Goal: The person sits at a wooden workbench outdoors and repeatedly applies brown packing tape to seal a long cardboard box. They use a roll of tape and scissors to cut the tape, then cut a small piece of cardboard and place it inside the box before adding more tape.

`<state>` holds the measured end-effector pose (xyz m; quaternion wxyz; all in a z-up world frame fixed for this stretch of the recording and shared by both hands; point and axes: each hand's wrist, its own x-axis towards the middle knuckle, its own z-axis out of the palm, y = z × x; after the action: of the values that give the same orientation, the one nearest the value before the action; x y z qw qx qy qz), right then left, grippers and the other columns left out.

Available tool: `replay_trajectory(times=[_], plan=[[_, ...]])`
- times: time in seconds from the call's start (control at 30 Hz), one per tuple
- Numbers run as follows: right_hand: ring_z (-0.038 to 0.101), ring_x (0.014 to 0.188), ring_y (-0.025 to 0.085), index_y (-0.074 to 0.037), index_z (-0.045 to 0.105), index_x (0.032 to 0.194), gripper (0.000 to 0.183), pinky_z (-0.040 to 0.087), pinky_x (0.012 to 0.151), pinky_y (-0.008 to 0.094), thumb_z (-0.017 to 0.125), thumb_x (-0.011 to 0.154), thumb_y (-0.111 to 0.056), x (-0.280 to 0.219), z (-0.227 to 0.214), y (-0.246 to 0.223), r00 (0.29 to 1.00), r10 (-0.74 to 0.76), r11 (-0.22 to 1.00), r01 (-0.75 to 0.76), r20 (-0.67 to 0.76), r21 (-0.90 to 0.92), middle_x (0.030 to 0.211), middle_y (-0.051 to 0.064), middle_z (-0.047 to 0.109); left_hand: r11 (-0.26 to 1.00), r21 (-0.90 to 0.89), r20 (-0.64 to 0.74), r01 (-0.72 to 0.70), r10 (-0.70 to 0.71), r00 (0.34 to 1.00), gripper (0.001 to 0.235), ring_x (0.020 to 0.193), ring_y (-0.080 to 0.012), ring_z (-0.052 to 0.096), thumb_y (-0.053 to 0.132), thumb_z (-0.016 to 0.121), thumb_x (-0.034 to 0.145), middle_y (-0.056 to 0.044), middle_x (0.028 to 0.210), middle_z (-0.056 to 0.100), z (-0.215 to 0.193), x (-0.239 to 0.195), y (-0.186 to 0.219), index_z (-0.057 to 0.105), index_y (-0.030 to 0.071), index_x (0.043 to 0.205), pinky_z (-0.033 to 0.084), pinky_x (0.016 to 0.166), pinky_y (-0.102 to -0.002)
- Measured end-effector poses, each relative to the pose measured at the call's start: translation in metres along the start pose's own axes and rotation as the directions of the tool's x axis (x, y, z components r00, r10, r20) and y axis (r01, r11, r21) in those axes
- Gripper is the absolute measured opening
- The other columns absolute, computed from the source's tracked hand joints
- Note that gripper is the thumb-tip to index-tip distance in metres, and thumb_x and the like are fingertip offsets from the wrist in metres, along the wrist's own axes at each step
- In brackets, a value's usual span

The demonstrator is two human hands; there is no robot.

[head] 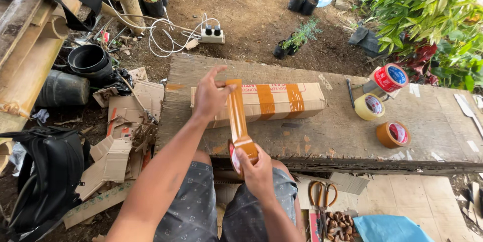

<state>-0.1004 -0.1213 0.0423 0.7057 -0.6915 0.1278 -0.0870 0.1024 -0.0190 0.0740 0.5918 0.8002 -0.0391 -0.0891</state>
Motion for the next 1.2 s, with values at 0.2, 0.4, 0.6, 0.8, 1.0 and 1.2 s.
replay_trajectory(times=[0.2, 0.4, 0.6, 0.8, 1.0, 1.2], plan=[[0.054, 0.065, 0.002, -0.001, 0.066, 0.101, 0.028, 0.045, 0.057, 0.021, 0.063, 0.103, -0.029, 0.041, 0.007, -0.002, 0.987, -0.126, 0.992, 0.128, -0.099, 0.009, 0.078, 0.000, 0.067, 0.908, 0.393, -0.066, -0.147, 0.187, 0.980, 0.056, 0.101, -0.0221, 0.072, 0.032, 0.081, 0.084, -0.004, 0.105, 0.081, 0.017, 0.073, -0.023, 0.064, 0.022, 0.136, 0.054, 0.087, -0.044], [0.056, 0.068, 0.002, -0.003, 0.065, 0.102, 0.027, 0.046, 0.060, 0.020, 0.061, 0.104, -0.029, 0.050, 0.017, 0.007, 0.982, -0.134, 0.987, 0.144, -0.133, 0.071, 0.081, -0.001, 0.066, 0.694, 0.715, -0.012, 0.085, -0.109, 0.994, 0.082, 0.123, -0.0319, 0.060, 0.040, 0.080, 0.085, -0.011, 0.132, 0.062, 0.025, 0.092, -0.030, 0.035, 0.019, 0.150, 0.042, 0.097, -0.058], [0.054, 0.068, 0.002, -0.003, 0.063, 0.100, 0.026, 0.046, 0.060, 0.020, 0.061, 0.105, -0.029, 0.052, 0.020, 0.023, 0.967, -0.189, 0.961, 0.218, -0.172, 0.172, 0.082, -0.002, 0.063, 0.698, 0.589, 0.510, -0.407, 0.070, 0.857, 0.063, 0.107, -0.0371, 0.069, 0.021, 0.051, 0.111, -0.025, 0.113, 0.073, 0.005, 0.071, -0.027, 0.025, 0.023, 0.168, 0.051, 0.102, -0.046], [0.051, 0.062, 0.003, -0.003, 0.062, 0.091, 0.031, 0.042, 0.053, 0.021, 0.061, 0.105, -0.031, 0.052, 0.024, 0.017, 0.952, -0.187, 0.976, 0.208, -0.241, 0.067, 0.073, -0.002, 0.060, 0.700, 0.414, 0.172, -0.582, 0.568, 0.805, 0.036, 0.113, -0.0263, 0.064, 0.014, 0.064, 0.104, -0.015, 0.120, 0.062, -0.003, 0.064, -0.048, 0.048, 0.012, 0.136, 0.056, 0.102, -0.038], [0.049, 0.058, 0.002, -0.003, 0.061, 0.090, 0.030, 0.039, 0.050, 0.021, 0.062, 0.103, -0.030, 0.051, 0.027, 0.015, 0.954, -0.177, 0.976, 0.203, -0.243, 0.085, 0.070, -0.003, 0.057, 0.663, 0.445, 0.286, -0.602, 0.532, 0.797, 0.049, 0.120, -0.0350, 0.055, 0.010, 0.076, 0.080, -0.018, 0.129, 0.063, 0.003, 0.092, -0.081, 0.062, 0.006, 0.126, 0.047, 0.101, -0.047], [0.049, 0.062, 0.001, -0.003, 0.062, 0.092, 0.028, 0.041, 0.053, 0.021, 0.061, 0.105, -0.028, 0.051, 0.024, 0.023, 0.933, -0.248, 0.960, 0.273, -0.262, 0.066, 0.074, -0.004, 0.059, 0.984, 0.051, 0.581, -0.172, 0.111, 0.807, 0.044, 0.087, -0.0217, 0.073, 0.007, 0.079, 0.080, -0.013, 0.092, 0.078, 0.013, 0.171, -0.106, 0.063, 0.000, 0.121, 0.057, 0.074, -0.039]])
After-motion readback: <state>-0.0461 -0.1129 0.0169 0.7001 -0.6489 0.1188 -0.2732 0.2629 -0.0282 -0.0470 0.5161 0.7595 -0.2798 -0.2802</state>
